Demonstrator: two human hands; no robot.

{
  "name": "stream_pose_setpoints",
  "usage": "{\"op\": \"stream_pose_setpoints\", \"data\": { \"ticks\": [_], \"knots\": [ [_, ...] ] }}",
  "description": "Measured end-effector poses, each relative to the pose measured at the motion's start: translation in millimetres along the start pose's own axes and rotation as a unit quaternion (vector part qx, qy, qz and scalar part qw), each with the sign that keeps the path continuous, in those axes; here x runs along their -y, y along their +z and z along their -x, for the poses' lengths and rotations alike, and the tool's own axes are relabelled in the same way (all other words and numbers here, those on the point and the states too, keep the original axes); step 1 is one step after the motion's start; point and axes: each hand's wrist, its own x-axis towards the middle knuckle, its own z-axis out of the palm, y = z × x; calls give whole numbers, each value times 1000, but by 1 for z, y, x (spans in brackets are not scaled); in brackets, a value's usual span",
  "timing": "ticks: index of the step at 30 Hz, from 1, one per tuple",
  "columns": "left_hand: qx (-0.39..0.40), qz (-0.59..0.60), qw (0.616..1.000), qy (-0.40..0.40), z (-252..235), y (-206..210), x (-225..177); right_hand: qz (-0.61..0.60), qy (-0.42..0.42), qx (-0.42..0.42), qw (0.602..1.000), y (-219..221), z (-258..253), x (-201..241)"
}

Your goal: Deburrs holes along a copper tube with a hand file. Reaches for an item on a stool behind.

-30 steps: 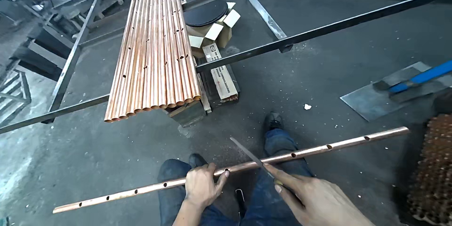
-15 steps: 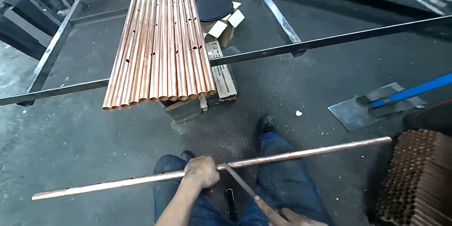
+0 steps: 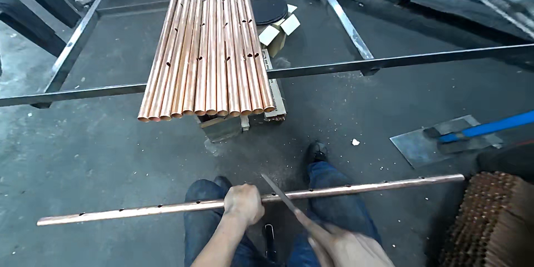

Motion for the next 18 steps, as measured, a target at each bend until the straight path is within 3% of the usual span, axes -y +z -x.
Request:
{"op": "stream_pose_setpoints", "data": {
  "ticks": [4, 11, 16, 18],
  "knots": [
    [-2, -5, 1000, 13, -1, 2, -2, 10, 6, 47, 999, 24, 19, -10],
    [-41, -20, 999, 0, 0, 12, -1, 56, 31, 131, 989, 12, -99, 17],
    [-75, -1, 997, 15, 5, 25, 10, -19, 19, -105, 994, 2, -38, -35],
    [-92, 0, 995, 26, 8, 26, 13, -32, 40, -121, 991, -6, -14, -62]
  ]
}}
